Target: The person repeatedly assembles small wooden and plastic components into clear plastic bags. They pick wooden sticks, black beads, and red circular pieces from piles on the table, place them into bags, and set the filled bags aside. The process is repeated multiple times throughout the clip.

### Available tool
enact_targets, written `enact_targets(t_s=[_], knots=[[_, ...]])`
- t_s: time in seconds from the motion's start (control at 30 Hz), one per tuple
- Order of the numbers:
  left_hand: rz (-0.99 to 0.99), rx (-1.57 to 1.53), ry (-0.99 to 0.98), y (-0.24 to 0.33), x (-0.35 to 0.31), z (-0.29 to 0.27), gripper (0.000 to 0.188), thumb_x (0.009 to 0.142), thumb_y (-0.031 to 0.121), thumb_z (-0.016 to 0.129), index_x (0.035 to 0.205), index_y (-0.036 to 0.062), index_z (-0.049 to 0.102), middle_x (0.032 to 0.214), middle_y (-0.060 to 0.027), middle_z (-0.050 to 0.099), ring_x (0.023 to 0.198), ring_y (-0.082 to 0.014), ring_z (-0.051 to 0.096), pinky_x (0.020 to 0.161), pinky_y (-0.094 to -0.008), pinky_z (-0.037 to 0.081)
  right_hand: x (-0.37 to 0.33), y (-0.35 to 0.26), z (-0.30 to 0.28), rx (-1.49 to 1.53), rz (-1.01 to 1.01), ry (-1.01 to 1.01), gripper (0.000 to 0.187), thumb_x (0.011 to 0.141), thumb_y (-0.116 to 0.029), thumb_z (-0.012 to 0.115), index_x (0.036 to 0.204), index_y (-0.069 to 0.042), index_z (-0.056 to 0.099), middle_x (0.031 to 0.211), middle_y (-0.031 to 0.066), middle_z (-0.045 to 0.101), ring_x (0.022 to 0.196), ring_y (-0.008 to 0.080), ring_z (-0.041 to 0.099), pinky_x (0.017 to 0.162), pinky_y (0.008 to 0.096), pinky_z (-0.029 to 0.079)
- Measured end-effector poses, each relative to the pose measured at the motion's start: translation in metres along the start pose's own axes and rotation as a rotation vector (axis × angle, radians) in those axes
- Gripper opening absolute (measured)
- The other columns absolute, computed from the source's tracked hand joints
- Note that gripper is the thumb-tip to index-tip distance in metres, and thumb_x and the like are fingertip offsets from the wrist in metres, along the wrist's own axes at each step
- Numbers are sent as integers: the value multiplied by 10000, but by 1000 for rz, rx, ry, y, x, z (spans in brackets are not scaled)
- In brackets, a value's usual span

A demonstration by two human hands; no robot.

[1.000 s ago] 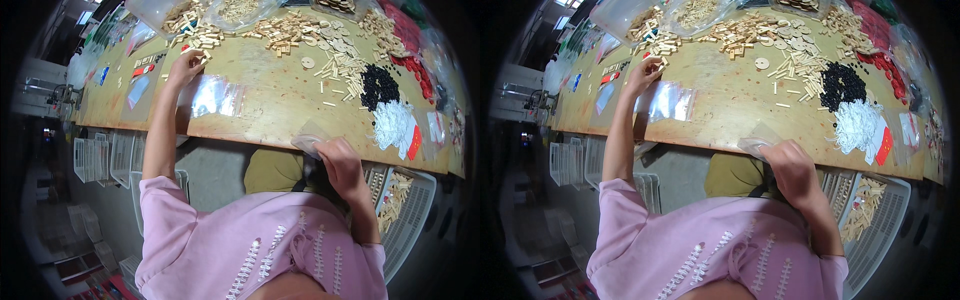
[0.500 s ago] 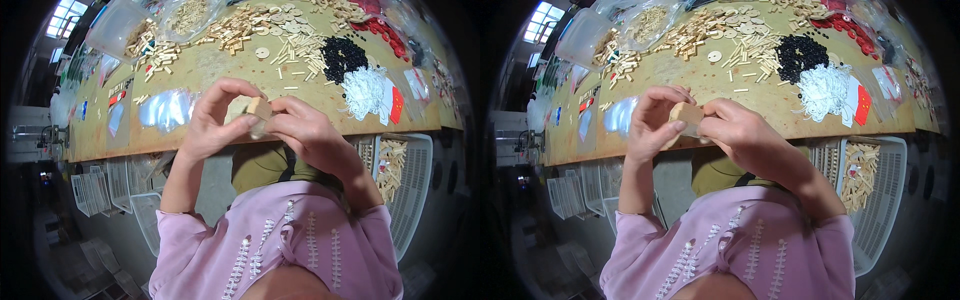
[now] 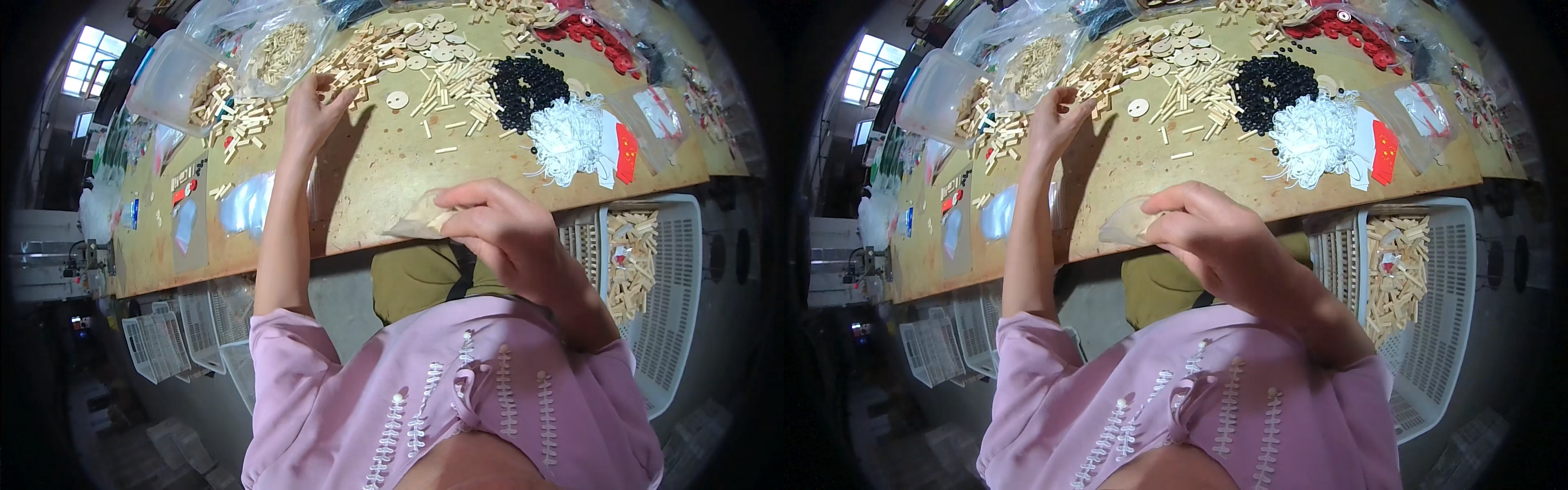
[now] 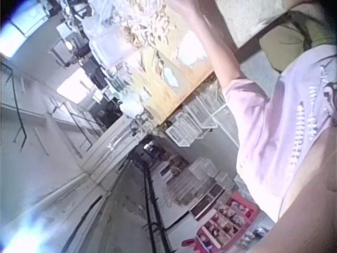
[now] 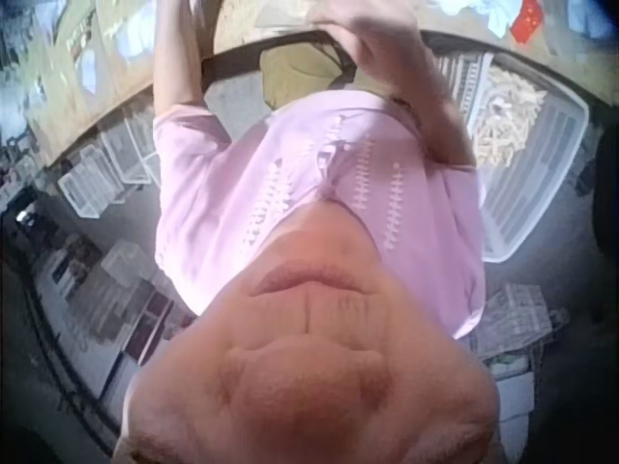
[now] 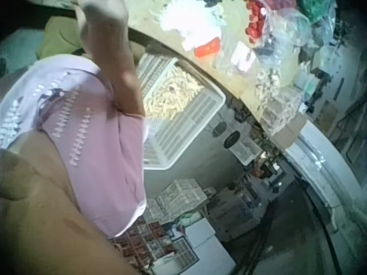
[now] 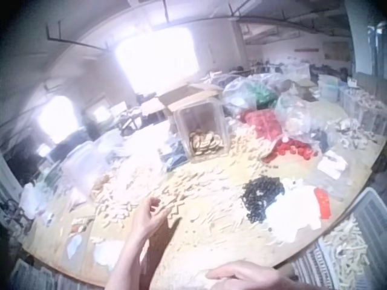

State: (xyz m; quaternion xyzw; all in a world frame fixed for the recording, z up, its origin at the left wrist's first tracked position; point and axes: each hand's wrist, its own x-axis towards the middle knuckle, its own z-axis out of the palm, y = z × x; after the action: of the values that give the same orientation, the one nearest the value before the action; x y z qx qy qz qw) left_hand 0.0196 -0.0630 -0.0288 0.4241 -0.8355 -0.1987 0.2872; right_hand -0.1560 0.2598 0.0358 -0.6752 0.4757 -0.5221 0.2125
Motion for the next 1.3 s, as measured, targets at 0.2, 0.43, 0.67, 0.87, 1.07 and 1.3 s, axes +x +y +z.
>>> enact_targets(t_s=[0.2, 0.43, 0.67, 0.87, 1.07, 1.3], knots=[[-7, 87, 63, -7, 12, 27, 457, 833, 345, 850, 1069, -12, 689, 953, -125, 714, 867, -196, 681, 775, -336, 540, -10, 7, -6, -154, -4, 42, 178, 825, 79, 694, 968, -23, 663, 989, 138, 651, 911, 316, 672, 773, 371, 550], [88, -781, -235, 102, -62, -33, 289, 873, 6, 789, 1134, 14, 667, 1075, -56, 692, 963, -120, 668, 828, -269, 561, -1, 17, -15, -181, 52, -48, 207, 823, 65, 719, 1009, -23, 695, 1055, 143, 646, 958, 316, 681, 799, 369, 555], [582, -296, -492, 169, -99, -66, 339, 810, -18, 762, 1142, 28, 708, 1031, -77, 670, 919, -174, 671, 830, -281, 549, 13, 17, -15, -72, -42, -35, 185, 818, 62, 736, 986, 0, 688, 1152, 166, 661, 982, 331, 689, 798, 361, 570], [221, -368, -340, 129, -46, -24, 276, 941, 134, 725, 1196, 34, 694, 1122, -36, 683, 938, -115, 616, 810, -290, 507, -2, 19, -23, -92, 38, -7, 156, 821, 52, 735, 960, -8, 699, 1136, 159, 685, 979, 317, 700, 797, 366, 571], [141, 162, -301, 56, -3, 41, 272, 915, 167, 766, 1134, 26, 686, 1052, -108, 694, 880, -176, 662, 799, -331, 538, -16, 22, -30, -187, 59, 22, 137, 824, 55, 725, 941, -11, 698, 1060, 128, 687, 925, 296, 696, 777, 369, 552], [-15, -709, -308, 81, -32, 19, 160, 897, 27, 763, 997, 7, 640, 938, -53, 697, 888, -130, 687, 796, -255, 535, -16, 29, -31, -172, 61, 54, 137, 839, 60, 710, 956, -7, 686, 1023, 133, 658, 913, 302, 669, 773, 366, 537]])
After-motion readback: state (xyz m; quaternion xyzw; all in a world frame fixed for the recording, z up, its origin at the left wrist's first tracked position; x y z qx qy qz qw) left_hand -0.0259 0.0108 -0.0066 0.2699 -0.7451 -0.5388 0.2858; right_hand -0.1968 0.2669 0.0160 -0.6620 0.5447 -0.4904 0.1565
